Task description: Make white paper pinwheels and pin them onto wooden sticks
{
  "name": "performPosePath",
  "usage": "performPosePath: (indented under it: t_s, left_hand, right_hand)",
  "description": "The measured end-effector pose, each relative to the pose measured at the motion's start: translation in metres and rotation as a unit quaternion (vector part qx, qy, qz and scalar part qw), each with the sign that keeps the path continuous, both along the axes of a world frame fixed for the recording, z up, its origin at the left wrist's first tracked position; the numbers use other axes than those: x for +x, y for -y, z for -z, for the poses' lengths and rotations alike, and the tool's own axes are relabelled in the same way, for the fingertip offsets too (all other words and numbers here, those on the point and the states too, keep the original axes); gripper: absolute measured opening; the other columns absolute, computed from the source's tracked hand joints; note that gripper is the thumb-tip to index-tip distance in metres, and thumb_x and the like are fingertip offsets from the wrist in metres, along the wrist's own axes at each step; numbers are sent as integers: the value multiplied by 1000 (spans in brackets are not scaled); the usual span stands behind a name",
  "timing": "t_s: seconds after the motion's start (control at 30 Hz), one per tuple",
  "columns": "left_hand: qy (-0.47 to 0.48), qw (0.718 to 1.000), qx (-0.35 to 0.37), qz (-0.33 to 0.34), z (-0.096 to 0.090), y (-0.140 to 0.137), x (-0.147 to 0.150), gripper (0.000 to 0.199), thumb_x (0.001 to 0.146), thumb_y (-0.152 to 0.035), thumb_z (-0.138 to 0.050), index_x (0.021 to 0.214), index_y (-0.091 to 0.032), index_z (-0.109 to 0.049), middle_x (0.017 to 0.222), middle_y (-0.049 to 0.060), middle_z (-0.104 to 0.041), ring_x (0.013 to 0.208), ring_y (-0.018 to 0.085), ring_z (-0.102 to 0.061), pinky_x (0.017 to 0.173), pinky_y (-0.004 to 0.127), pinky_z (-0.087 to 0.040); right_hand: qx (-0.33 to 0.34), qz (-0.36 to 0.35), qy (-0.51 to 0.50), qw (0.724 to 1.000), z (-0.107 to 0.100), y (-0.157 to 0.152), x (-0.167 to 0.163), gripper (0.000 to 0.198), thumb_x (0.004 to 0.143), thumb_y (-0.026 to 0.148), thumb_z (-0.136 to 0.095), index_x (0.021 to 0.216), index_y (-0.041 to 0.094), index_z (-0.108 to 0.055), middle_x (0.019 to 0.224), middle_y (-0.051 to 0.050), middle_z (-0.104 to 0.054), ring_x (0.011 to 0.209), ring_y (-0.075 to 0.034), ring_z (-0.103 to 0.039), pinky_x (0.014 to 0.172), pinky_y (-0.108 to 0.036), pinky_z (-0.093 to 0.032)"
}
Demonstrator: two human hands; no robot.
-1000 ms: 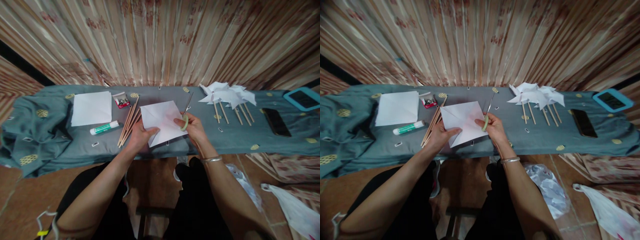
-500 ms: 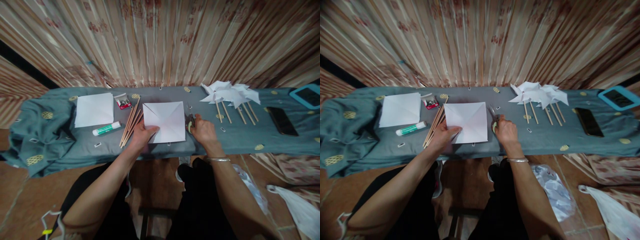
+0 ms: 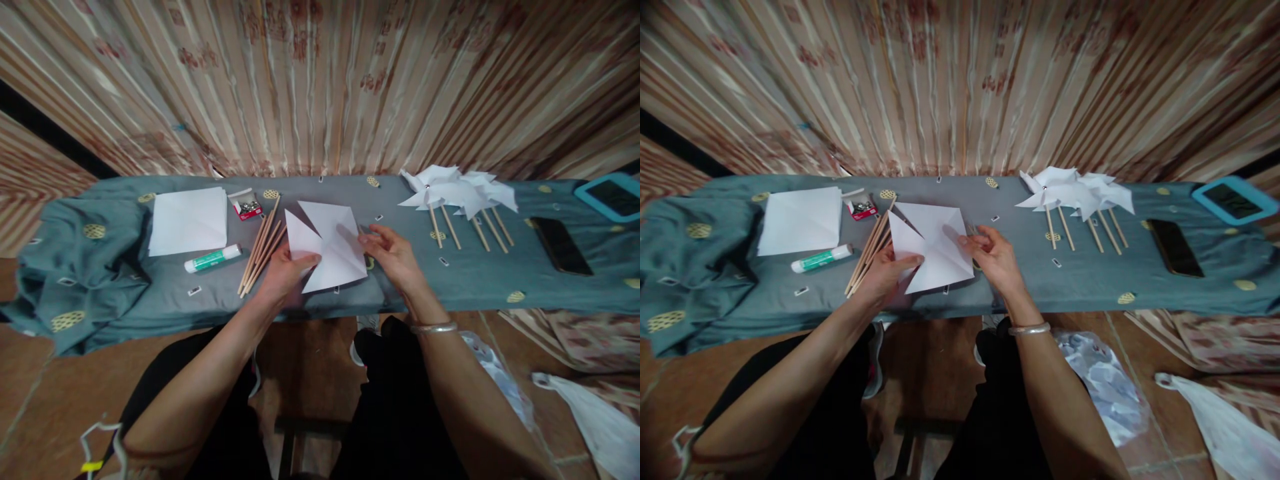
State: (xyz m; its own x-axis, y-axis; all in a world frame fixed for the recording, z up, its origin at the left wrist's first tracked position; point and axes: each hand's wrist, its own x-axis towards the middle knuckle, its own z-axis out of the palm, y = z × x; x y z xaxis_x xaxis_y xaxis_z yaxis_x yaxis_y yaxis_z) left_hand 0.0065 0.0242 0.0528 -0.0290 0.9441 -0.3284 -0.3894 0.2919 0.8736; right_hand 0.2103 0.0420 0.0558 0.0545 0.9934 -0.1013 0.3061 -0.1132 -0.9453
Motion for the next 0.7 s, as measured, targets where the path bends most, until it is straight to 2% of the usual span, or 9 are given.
performPosePath:
  t_s: [0.07,0.13,0.2,0.3,0.4,0.53,0.7]
  left_hand:
    - [20,1000,-4,14,-4,1,0,35,45,-18,-80,77,-14,-67,68,1,-71,61,15,-63,67,29,-51]
    - [31,999,-13,24,-7,1,-1,34,46,-18,-80,76,-14,-67,68,1,-71,62,16,-64,68,30,-51]
    - [38,999,-22,31,-8,1,-2,33,46,-19,-80,76,-14,-67,69,2,-71,64,17,-65,70,31,-52]
    - [48,998,-25,32,-7,1,-4,33,47,-21,-80,77,-14,-67,69,3,-71,68,19,-66,73,32,-53]
    - [59,998,-21,17,-5,-2,-4,33,46,-22,-81,75,-14,-67,67,3,-70,69,20,-67,75,34,-54]
    - [77,997,-22,-11,-4,-5,-4,32,46,-23,-80,74,-15,-66,72,4,-72,77,24,-70,80,37,-55]
    - [22,999,22,-40,0,-7,0,36,49,-21,-78,83,-15,-66,79,4,-74,76,22,-69,77,34,-55]
  right_hand:
    - [-55,-8,-131,990,-1,1,-8,79,58,64,-78,120,20,-59,108,-10,-73,95,-26,-69,81,-38,-54]
    - [-88,-31,-196,976,-6,3,-14,74,56,68,-77,112,22,-63,103,-8,-74,93,-26,-69,78,-37,-54]
    - [-100,-57,-217,969,-13,7,-16,76,61,82,-62,109,22,-65,100,-9,-74,95,-28,-68,76,-38,-54]
    - [-95,-81,-219,968,-21,12,-20,95,64,96,-33,115,21,-63,102,-11,-72,104,-31,-66,77,-41,-54]
    - [-75,-83,-261,959,-23,16,-30,96,62,96,-36,120,23,-60,112,-12,-69,114,-32,-61,81,-44,-55]
    - [-56,-67,-339,937,-16,24,-55,78,64,82,-57,121,28,-59,124,-9,-66,125,-30,-55,88,-42,-56]
    - [-53,-25,-425,903,-6,29,-86,56,67,44,-77,118,27,-61,122,-3,-68,124,-24,-57,101,-39,-53]
